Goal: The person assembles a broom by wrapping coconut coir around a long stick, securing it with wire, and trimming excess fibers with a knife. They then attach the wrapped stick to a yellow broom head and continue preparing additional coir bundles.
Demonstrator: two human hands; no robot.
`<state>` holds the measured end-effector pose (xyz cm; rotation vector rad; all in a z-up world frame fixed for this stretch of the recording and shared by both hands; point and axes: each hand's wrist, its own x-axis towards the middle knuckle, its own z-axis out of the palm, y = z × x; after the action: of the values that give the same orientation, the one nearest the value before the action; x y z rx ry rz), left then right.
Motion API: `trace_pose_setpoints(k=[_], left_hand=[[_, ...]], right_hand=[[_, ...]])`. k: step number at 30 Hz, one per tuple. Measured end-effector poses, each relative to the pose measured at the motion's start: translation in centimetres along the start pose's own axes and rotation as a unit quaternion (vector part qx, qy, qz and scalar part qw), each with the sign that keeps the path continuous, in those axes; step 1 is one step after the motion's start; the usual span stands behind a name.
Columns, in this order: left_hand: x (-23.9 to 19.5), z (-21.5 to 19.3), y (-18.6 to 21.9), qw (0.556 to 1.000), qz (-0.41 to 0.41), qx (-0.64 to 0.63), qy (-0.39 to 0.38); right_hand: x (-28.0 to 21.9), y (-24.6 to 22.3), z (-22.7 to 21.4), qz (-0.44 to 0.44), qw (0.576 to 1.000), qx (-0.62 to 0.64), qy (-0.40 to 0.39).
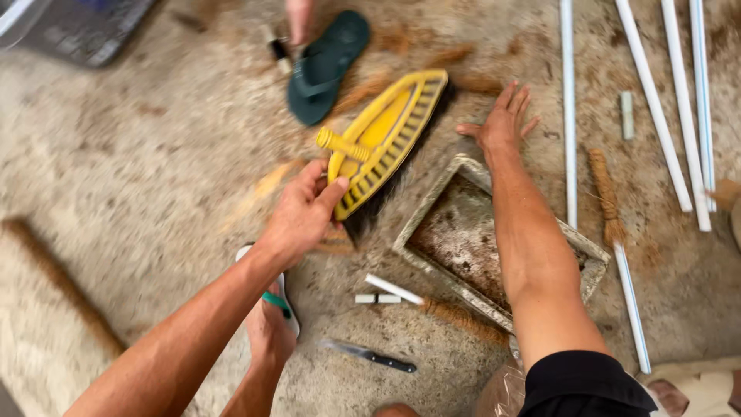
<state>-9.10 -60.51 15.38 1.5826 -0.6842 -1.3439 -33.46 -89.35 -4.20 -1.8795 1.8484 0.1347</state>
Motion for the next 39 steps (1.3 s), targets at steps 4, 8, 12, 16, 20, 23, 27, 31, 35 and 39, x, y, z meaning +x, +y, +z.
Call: trace_pose_setpoints(k=[4,8,12,16,20,23,27,31,35,39], left_hand=[[-9.6,-4.8,-3.7,0.997,-0.023,-0.033,0.063],[-15.6,-7.9,-9.1,0.990,-0.049,-0.051,0.118],[-19.0,-8.2,-14.9,0.984,-0.080,-0.087,0.136],[-23.7,-8.9,-20.8,0.984,-0.078,-0.097,0.126],[-30.6,-13.5,-27.1,0.964,-0.104,0.073,0.236],[-37.5,-18.4,-32.9,0.865,-0.089,0.245,0.429],[-43.8,-23.3,-39.0,0.804,-0.243,0.300,0.453],[-43.3,-24.6,-41.7,0.847,-0.293,0.227,0.381],[-41.3,-24.5,-43.0,0.824,-0.327,0.253,0.387],[-39.6,-24.2,-42.7,0.881,-0.241,0.172,0.370]], right_hand=[[-6.7,-5.0,-0.4,-0.081,0.974,0.155,0.147],[-17.5,-9.1,1.8,-0.175,0.873,0.425,0.160],[-30.8,-11.5,8.5,-0.153,0.709,0.644,-0.243],[-40.3,-12.6,14.9,-0.005,0.578,0.667,-0.471],[-44.9,-13.7,17.6,-0.088,0.637,0.619,-0.451],[-47.4,-14.1,18.1,-0.105,0.651,0.599,-0.454],[-50.0,-14.5,16.8,-0.201,0.692,0.514,-0.466],[-52.2,-14.5,14.4,-0.312,0.764,0.341,-0.450],[-54.0,-13.9,11.4,-0.357,0.842,0.150,-0.376],[-55.2,-13.5,9.8,-0.377,0.864,0.036,-0.333]])
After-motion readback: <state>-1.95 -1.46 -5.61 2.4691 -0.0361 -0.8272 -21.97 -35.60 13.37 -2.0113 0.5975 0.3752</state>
